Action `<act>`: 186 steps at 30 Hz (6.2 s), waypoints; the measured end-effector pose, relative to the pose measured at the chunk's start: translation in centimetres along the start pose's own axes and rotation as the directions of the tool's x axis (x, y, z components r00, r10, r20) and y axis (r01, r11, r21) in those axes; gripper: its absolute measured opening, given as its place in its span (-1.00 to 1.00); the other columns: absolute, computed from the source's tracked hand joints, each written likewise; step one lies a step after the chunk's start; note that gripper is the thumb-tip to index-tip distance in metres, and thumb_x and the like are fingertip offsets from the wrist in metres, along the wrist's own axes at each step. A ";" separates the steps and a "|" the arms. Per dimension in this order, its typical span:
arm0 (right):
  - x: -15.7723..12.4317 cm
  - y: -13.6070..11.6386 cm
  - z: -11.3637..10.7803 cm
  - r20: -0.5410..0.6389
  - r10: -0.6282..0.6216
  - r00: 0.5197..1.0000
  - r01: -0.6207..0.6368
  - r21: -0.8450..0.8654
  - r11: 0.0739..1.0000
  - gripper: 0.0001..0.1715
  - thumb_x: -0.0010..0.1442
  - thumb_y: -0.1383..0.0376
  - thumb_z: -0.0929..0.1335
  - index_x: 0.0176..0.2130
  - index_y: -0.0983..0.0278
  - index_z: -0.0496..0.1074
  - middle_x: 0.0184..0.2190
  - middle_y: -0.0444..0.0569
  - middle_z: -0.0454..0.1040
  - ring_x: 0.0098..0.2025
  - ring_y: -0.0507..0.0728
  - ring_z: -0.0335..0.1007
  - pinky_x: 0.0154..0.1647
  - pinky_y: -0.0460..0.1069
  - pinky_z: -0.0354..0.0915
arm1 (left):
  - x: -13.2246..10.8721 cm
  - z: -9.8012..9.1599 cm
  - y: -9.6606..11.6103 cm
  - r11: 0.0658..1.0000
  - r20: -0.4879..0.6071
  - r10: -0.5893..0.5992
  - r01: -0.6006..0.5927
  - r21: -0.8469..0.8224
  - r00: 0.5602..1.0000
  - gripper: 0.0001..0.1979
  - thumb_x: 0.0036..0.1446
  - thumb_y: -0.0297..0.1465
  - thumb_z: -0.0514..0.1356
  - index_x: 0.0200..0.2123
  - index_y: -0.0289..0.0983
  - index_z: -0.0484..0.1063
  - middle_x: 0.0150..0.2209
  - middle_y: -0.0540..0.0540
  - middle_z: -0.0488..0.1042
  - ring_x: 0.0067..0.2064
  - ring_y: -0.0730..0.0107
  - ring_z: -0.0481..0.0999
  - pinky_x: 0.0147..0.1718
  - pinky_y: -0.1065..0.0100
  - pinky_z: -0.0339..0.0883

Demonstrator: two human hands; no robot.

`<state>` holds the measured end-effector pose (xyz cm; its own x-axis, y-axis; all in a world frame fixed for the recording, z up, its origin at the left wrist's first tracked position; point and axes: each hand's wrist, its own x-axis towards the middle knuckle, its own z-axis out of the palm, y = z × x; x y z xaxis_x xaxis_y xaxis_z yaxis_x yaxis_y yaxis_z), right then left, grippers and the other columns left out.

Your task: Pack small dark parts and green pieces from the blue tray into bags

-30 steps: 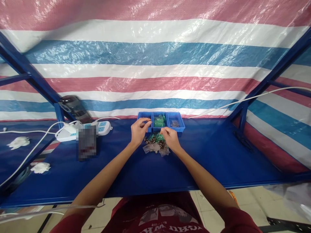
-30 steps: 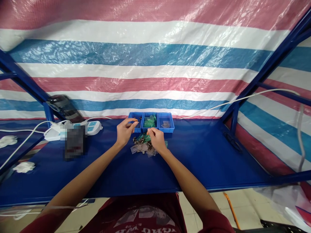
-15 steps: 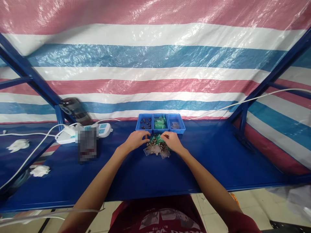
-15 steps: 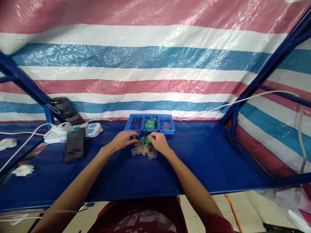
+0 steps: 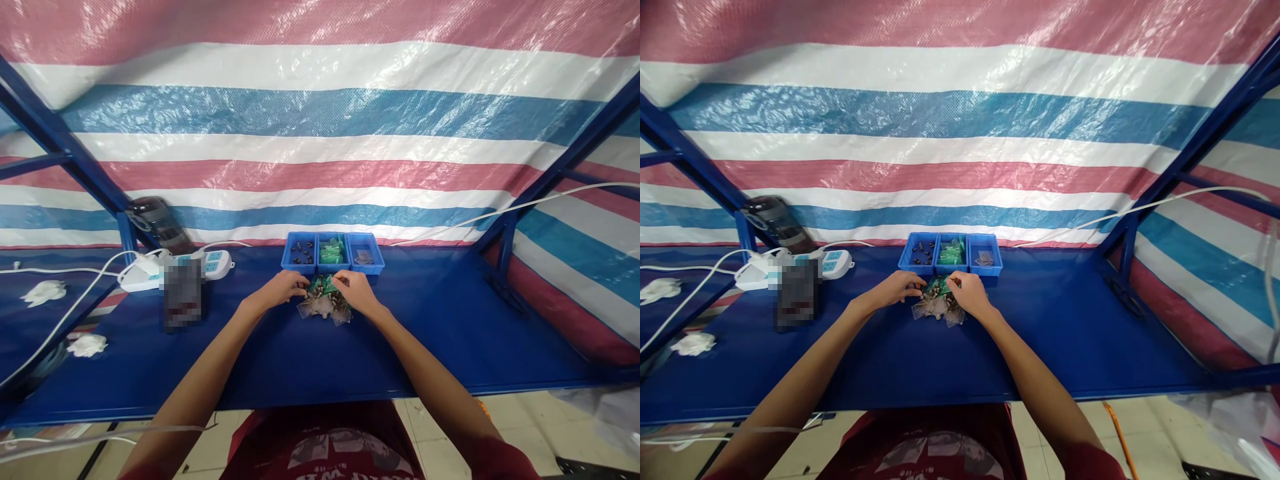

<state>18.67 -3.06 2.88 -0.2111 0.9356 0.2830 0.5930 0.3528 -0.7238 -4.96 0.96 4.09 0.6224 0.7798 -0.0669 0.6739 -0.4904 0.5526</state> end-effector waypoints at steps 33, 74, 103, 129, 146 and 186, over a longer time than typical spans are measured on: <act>0.0 -0.3 0.1 -0.022 -0.009 1.000 0.009 0.020 1.000 -0.73 0.19 0.24 0.24 -0.39 0.27 0.48 -0.51 -0.08 0.48 -0.48 0.07 0.32 -0.43 -0.07 0.12 | -0.5 -1.2 1.9 0.996 -0.332 0.091 -0.079 0.049 0.939 -0.76 0.05 -0.36 0.12 -0.18 -0.26 0.43 -0.34 -0.02 0.50 -0.44 0.48 0.45 -0.41 0.47 0.35; 0.4 -0.4 0.4 0.044 0.066 0.997 -0.079 0.417 0.905 -0.63 0.11 0.08 0.29 -0.44 0.30 0.49 -0.62 -0.11 0.35 -0.59 0.04 0.23 -0.56 -0.07 0.16 | 0.7 4.7 4.0 0.943 -0.635 0.293 -0.326 0.067 0.715 -0.78 0.22 -0.28 0.10 -0.14 -0.21 0.46 -0.17 -0.13 0.46 -0.28 0.42 0.51 -0.33 0.41 0.44; 0.2 -0.6 0.4 -0.029 0.122 0.992 -0.079 0.606 0.791 -0.71 0.10 0.08 0.34 -0.38 0.27 0.40 -0.60 -0.16 0.37 -0.66 0.00 0.23 -0.63 -0.09 0.14 | 0.8 4.8 3.9 0.925 -0.642 0.345 -0.365 0.108 0.684 -0.83 0.22 -0.35 0.11 -0.27 -0.24 0.49 -0.28 -0.08 0.49 -0.26 0.42 0.48 -0.24 0.41 0.35; 0.7 -0.7 -0.6 0.373 0.223 0.901 -0.358 0.928 -0.108 -0.91 0.07 0.48 0.41 -0.33 0.38 0.44 -0.48 -0.13 0.47 -0.62 -0.19 0.24 -0.58 -0.31 0.27 | 0.5 4.3 4.3 0.930 -0.720 0.325 -0.345 0.126 0.613 -0.84 0.22 -0.39 0.10 -0.33 -0.27 0.46 -0.34 -0.08 0.48 -0.30 0.41 0.46 -0.29 0.39 0.35; 0.3 -1.5 -1.2 0.401 0.134 0.906 -0.381 0.912 -0.154 -0.72 0.21 0.19 0.36 -0.45 0.31 0.35 -0.74 -0.32 0.13 -0.78 -0.18 -0.13 -0.76 -0.24 -0.04 | 0.5 4.4 4.1 0.935 -0.710 0.317 -0.331 0.125 0.629 -0.81 0.23 -0.36 0.08 -0.33 -0.28 0.46 -0.34 -0.08 0.49 -0.32 0.43 0.47 -0.29 0.41 0.35; 0.2 -1.2 -0.3 0.390 0.210 0.896 -0.381 0.921 -0.087 -0.87 0.13 0.31 0.41 -0.29 0.34 0.45 -0.49 -0.15 0.44 -0.56 -0.11 0.32 -0.50 -0.21 0.32 | 0.4 4.3 4.1 0.933 -0.706 0.320 -0.338 0.122 0.632 -0.77 0.25 -0.32 0.06 -0.33 -0.28 0.47 -0.34 -0.10 0.49 -0.31 0.41 0.47 -0.31 0.38 0.35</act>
<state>18.15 -3.26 3.94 -0.3681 0.9186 -0.1439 -0.6866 -0.3729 -0.6241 -0.21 -2.38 2.74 0.3283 0.6101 0.7211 0.4673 -0.7683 0.4373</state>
